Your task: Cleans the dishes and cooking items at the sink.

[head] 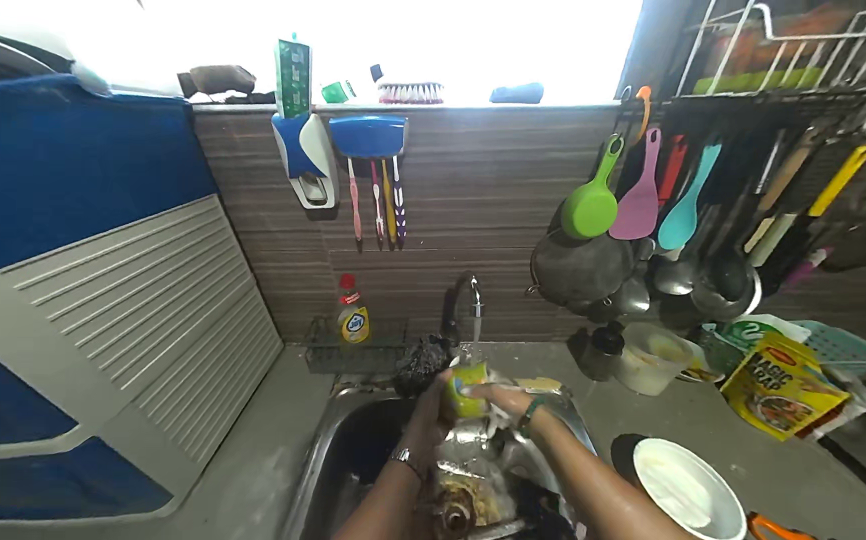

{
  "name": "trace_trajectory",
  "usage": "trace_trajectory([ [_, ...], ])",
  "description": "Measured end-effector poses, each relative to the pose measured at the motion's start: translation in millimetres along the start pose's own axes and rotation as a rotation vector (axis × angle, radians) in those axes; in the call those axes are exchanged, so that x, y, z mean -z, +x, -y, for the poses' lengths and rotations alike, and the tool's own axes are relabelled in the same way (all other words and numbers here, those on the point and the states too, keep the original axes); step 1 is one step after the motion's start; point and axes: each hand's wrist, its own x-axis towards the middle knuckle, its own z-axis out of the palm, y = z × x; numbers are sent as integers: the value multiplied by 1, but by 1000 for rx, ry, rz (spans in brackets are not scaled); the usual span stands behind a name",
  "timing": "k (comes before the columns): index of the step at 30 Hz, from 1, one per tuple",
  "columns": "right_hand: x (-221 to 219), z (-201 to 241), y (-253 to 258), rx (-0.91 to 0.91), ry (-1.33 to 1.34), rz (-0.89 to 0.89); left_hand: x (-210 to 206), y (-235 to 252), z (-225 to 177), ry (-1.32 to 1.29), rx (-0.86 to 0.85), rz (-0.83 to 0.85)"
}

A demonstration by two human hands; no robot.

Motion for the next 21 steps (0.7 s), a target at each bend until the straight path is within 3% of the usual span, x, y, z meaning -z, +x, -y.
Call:
trace_trajectory([
  [4,13,8,1,-48,-22,-43,25,-7,-7,12,142,98],
  [7,4,10,22,57,-176,-281,14,-20,-2,-18,177,14],
  [10,-17,6,24,290,-481,-460,8,-17,12,47,48,-233],
  [13,-38,-12,6,443,-694,-374,-1,-20,12,162,-142,-408],
  [17,-60,-23,-21,560,-649,-286,-14,-27,7,259,-338,-432],
  [21,-34,15,4,369,-551,-411,-35,-36,3,363,-371,-444],
])
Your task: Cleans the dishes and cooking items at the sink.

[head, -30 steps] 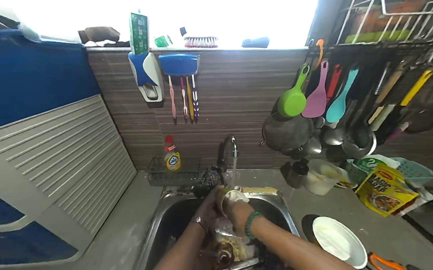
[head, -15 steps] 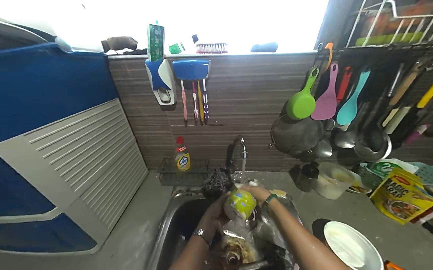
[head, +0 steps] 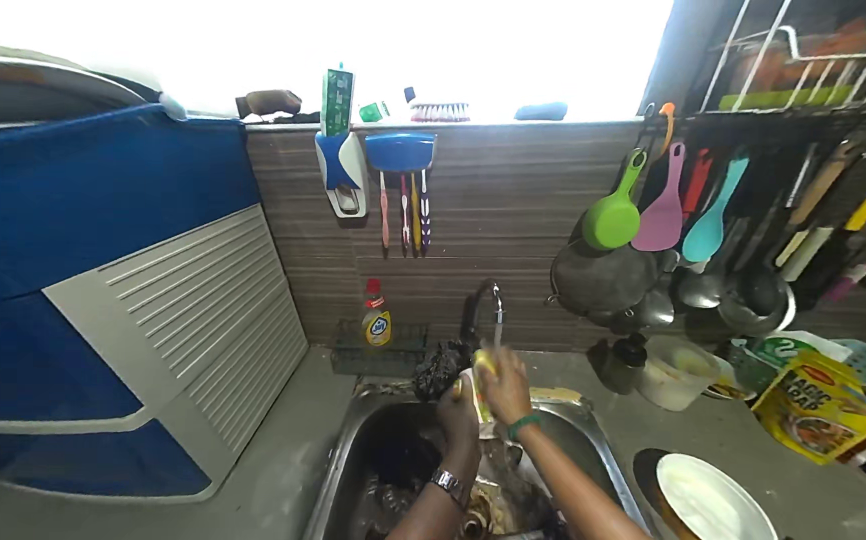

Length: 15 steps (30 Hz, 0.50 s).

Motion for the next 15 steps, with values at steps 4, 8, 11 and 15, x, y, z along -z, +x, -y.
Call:
trace_trajectory([
  [4,-7,4,-14,173,-166,-29,-7,-1,-2,-5,-36,-24],
  [8,7,7,-2,-9,-25,-10,-4,-1,-3,43,-244,28],
  [11,17,-13,24,-184,520,-99,-3,-1,-16,-254,-73,37],
  [15,23,-6,25,-215,583,-49,5,-3,0,-710,323,208],
])
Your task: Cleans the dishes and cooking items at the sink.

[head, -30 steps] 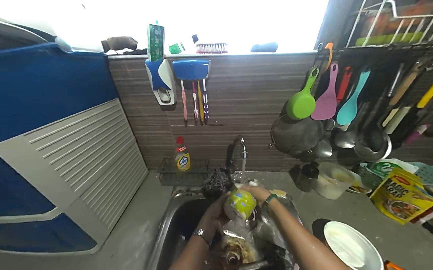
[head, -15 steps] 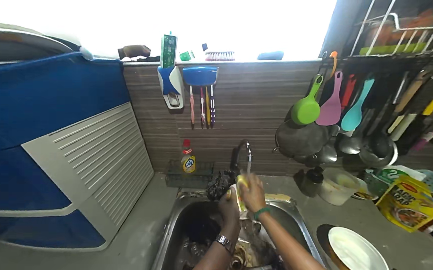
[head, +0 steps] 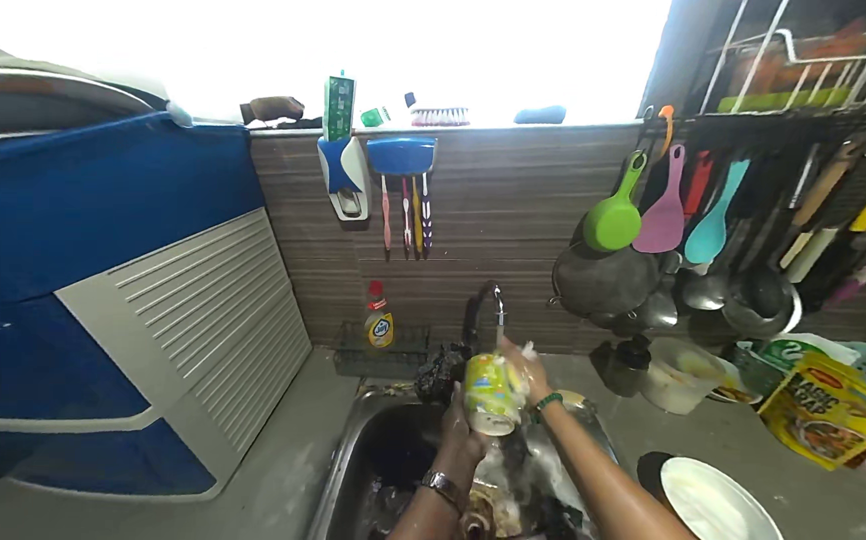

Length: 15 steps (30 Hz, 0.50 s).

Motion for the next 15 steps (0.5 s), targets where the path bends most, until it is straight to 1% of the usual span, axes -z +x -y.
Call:
trace_trajectory([
  [1,-4,12,-6,7,-175,38,5,1,1,80,24,-7],
  [2,-10,25,-13,12,-394,85,9,4,1,215,12,16],
  [3,-18,37,-24,23,-585,132,10,4,-2,331,-14,69],
  [4,-25,45,-34,50,-702,165,9,1,-6,380,-40,126],
  [5,-28,46,-38,100,-703,186,10,0,-10,349,-42,183],
  [6,-27,37,-35,163,-582,182,10,-1,-15,249,12,237],
  [8,-16,15,-20,209,-211,183,11,-2,-22,25,214,380],
  [9,-12,9,-16,176,-88,176,11,-5,-24,-17,254,426],
  [10,-10,6,-14,129,-54,161,13,-7,-22,3,231,422],
  [11,-9,7,-16,80,-86,170,15,-9,-18,103,142,379],
  [13,-13,16,-16,39,-206,170,22,-3,-11,412,-112,303],
  [15,-19,14,-12,52,-189,45,23,-3,-9,630,-319,228],
])
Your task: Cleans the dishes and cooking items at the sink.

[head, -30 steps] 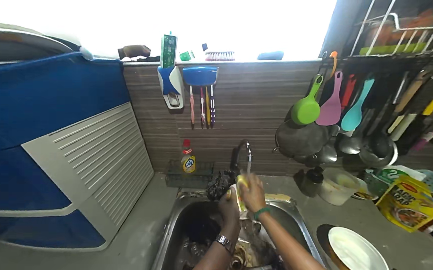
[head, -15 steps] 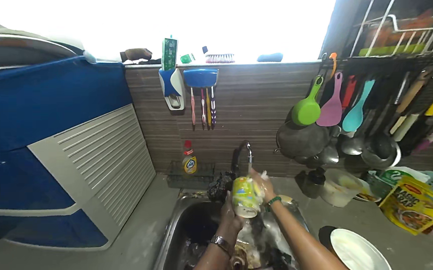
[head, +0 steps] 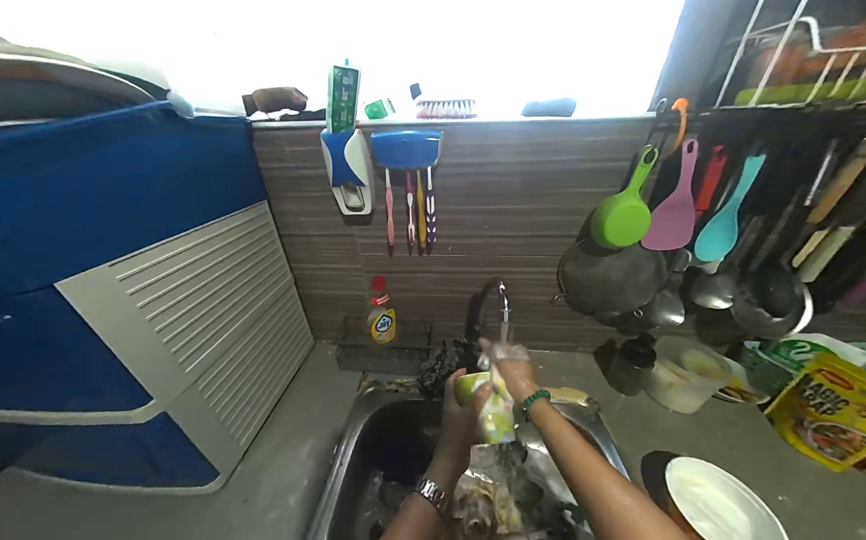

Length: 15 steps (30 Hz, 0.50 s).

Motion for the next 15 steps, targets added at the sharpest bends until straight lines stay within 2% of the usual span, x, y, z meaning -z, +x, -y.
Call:
trace_trajectory([
  [2,1,-12,12,-32,76,-138,-5,-2,-1,122,-168,-75],
  [5,-2,-26,10,-136,172,-56,-7,0,9,182,-443,-170],
  [7,-7,-18,3,-168,116,-57,-3,5,18,209,-480,-237],
  [9,-11,3,-4,-198,-120,-10,-1,7,24,146,-340,-325],
  [11,-13,16,-5,-171,-319,59,-10,9,28,-44,-121,-399],
  [12,-12,15,-1,-130,-328,89,-15,9,28,-133,-24,-415],
  [15,-7,-10,9,-44,-47,26,-29,7,23,-339,207,-369],
])
